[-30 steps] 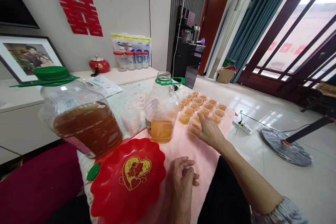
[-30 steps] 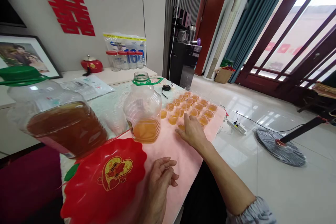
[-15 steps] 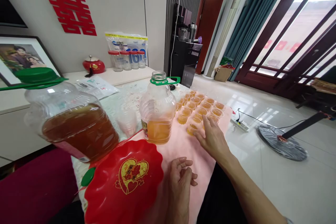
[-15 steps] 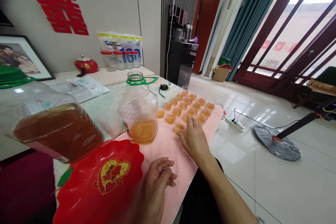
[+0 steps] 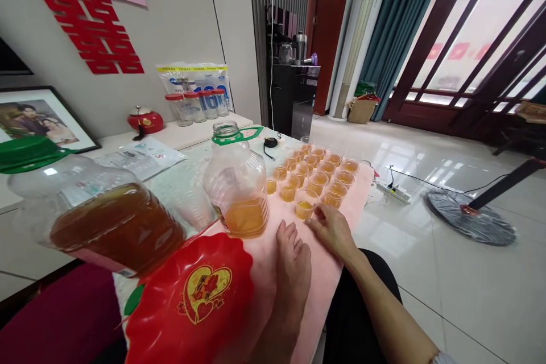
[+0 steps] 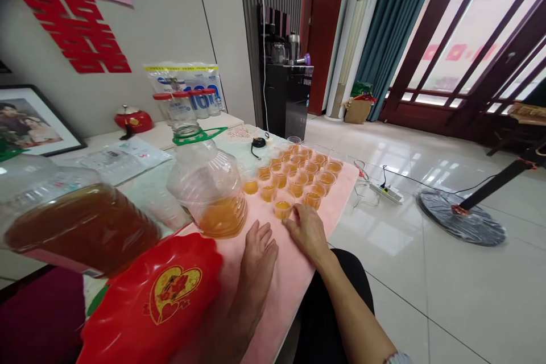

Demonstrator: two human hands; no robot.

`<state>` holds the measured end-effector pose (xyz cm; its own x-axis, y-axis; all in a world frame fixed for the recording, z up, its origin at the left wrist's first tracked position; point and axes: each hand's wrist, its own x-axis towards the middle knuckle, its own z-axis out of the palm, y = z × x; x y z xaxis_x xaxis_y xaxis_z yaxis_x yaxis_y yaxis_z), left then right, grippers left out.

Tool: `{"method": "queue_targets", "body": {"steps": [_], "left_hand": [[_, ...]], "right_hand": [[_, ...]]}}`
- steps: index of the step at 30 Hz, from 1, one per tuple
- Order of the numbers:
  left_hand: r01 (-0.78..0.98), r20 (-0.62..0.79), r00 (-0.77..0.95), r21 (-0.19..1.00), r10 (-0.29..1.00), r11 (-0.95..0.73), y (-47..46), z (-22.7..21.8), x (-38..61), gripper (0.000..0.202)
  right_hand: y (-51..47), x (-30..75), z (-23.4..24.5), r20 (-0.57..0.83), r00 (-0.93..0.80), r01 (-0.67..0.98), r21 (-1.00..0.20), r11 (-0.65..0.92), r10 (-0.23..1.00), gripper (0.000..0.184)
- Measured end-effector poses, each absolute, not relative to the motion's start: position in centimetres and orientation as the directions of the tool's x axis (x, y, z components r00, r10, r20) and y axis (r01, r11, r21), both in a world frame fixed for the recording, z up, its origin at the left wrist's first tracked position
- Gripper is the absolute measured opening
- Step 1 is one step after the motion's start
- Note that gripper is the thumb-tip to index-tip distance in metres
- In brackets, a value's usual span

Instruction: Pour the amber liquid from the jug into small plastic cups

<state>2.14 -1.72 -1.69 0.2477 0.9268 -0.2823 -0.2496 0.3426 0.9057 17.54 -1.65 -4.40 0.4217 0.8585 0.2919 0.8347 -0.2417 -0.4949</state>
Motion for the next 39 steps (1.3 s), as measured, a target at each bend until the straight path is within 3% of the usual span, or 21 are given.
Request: {"method": "queue_targets", "body": {"steps": [4, 22, 39], "left_hand": [[-0.233, -0.255, 0.237, 0.922, 0.937, 0.31, 0.1, -1.7, 4.9, 0.091], [-0.262, -0.151, 0.23, 0.942, 0.962, 0.21, 1.7, -3.6, 6.6, 0.071], [-0.316, -0.101, 0.283, 0.929, 0.954, 0.192, 2.1, -3.9, 6.8, 0.068]], "right_hand": [[-1.3, 17.6, -5.1, 0.31, 0.42, 0.838, -0.495, -0.232, 0.853, 0.03], [-1.0, 17.3, -6.6, 0.485, 0.346, 0.9, -0.415, -0.136, 0.804, 0.036], [-1.2, 17.4, -7.0, 0.5, 0.371, 0.881, -0.456, -0.127, 0.782, 0.039]]}}
